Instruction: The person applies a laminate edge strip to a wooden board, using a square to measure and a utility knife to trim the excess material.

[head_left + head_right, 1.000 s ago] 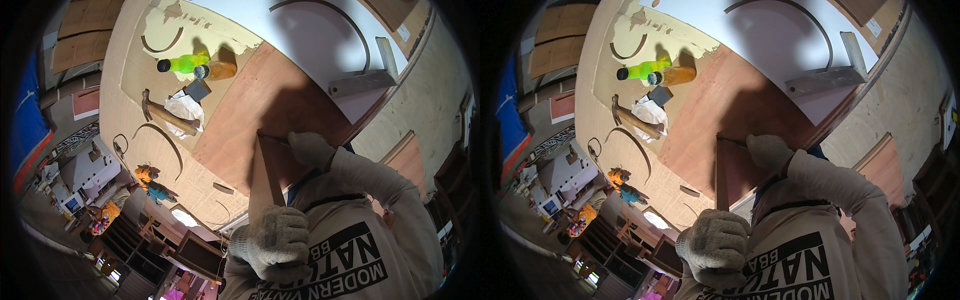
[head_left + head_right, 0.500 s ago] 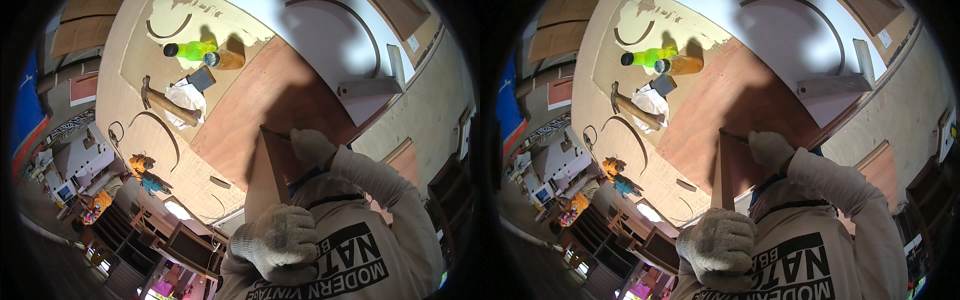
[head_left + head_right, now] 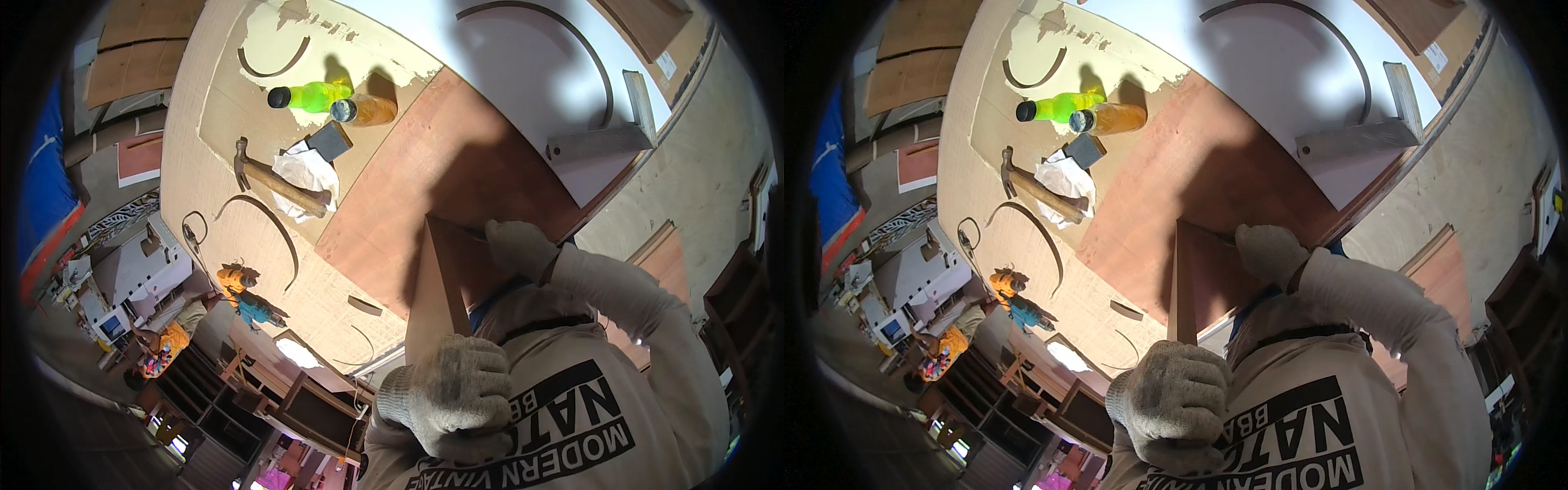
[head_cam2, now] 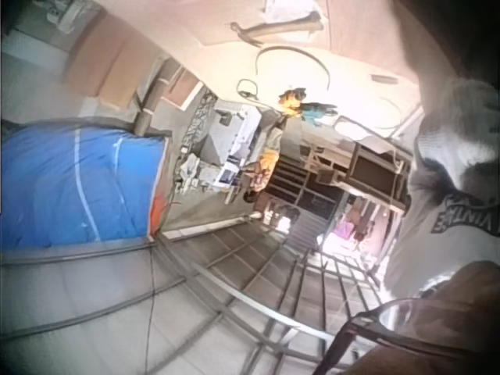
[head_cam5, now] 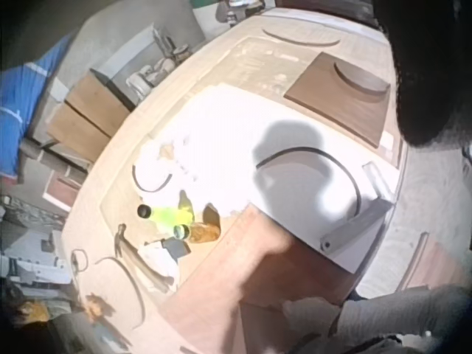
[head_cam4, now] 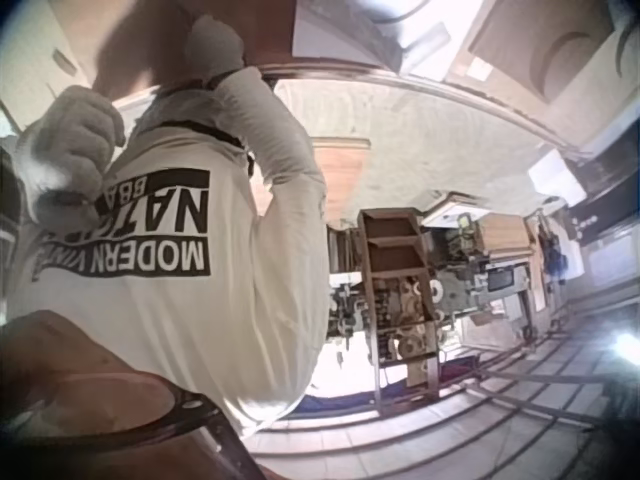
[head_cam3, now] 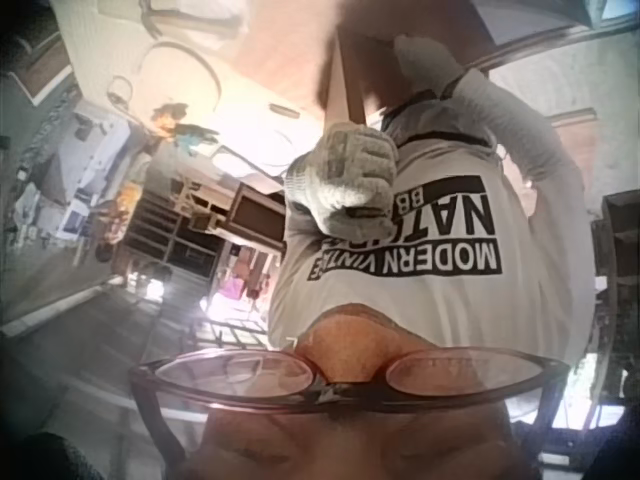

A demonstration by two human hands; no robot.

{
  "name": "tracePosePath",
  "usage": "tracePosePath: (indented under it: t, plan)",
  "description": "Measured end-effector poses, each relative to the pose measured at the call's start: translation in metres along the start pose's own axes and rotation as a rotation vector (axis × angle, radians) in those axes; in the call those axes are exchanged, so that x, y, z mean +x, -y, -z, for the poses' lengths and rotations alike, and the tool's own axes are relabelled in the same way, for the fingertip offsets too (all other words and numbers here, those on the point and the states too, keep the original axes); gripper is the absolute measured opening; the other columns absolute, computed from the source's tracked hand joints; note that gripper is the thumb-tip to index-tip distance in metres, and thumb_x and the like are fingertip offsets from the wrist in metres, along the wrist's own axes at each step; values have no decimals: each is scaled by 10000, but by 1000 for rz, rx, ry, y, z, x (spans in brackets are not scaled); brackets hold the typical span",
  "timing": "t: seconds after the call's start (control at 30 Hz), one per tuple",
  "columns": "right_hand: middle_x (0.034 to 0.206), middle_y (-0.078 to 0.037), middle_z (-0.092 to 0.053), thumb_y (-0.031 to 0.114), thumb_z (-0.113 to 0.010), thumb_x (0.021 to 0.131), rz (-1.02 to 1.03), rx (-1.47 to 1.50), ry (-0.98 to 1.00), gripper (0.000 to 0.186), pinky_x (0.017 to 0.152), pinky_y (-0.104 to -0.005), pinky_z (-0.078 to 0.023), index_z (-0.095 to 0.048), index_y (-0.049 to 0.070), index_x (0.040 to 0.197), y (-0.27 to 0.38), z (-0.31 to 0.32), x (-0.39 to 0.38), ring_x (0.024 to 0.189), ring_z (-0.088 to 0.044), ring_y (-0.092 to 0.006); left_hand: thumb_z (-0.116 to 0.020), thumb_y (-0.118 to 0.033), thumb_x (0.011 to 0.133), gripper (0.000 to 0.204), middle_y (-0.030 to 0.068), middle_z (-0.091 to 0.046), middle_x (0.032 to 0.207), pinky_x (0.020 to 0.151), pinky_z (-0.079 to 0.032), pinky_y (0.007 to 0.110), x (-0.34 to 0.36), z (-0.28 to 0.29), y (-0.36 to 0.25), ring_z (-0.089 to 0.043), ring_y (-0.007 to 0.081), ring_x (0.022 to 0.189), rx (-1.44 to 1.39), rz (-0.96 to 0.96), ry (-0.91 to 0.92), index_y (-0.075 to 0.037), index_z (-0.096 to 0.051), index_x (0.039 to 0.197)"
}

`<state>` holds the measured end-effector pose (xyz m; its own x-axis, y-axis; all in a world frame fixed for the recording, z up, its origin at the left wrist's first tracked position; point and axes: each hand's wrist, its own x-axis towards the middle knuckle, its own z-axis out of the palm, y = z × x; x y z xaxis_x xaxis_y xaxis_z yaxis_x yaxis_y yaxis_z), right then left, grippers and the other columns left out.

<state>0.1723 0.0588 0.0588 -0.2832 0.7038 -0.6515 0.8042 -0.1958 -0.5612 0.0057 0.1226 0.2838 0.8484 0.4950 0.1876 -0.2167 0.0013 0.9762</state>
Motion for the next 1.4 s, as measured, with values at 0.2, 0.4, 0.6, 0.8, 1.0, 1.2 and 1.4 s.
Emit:
tracePosePath:
  t: [0.2,0.4,0.6,0.8,1.0,1.2,1.4]
  plan:
    - [1017,-255,-758,155,-578,978,111,18,30,176,869,-558,-586,-666,19,1048,-12,17,5,986,-761,-417,-855,-220,755,262,27,-573,659,579,-560,397,-1,9,2,-624,246,576,24,-15,39,-110,-618,730]
    - [962,-194,-744,149,-593,961,226,-456,-99,178,858,-533,-593,-697,58,1073,11,109,28,959,-756,-402,-862,-251,787,295,57,-556,652,524,-450,430,-7,0,-6,-582,303,571,148,-43,-45,-103,-619,711]
    - [957,-146,-749,90,-611,914,548,-729,-17,149,832,-487,-613,-742,75,983,55,138,79,940,-765,-358,-828,-304,831,298,72,-627,659,575,-497,451,-20,-5,-6,-657,323,636,129,5,-76,-101,-653,700]
    - [934,-128,-771,124,-662,891,647,-851,59,127,759,-498,-614,-756,88,968,57,134,121,881,-771,-346,-807,-336,857,337,75,-621,645,569,-487,448,-20,-7,-9,-644,325,612,161,-28,-116,-95,-640,690]
    - [922,-145,-766,90,-670,852,639,-836,109,137,761,-512,-606,-721,67,977,53,131,131,874,-763,-367,-732,-390,886,361,158,-701,804,724,-557,478,-19,4,-15,-705,384,774,142,111,46,-30,-715,875]
    - [934,-141,-776,113,-650,890,594,-888,189,124,771,-522,-601,-733,80,977,56,139,137,878,-767,-366,-729,-376,886,348,140,-657,734,674,-537,472,-19,5,-14,-677,376,719,148,108,40,-42,-678,801]
    - [948,-144,-779,131,-631,920,514,-920,208,141,772,-515,-608,-741,87,995,58,140,137,899,-774,-370,-750,-375,875,348,103,-628,660,604,-511,463,-17,-1,-7,-654,356,640,150,33,-41,-91,-655,699]
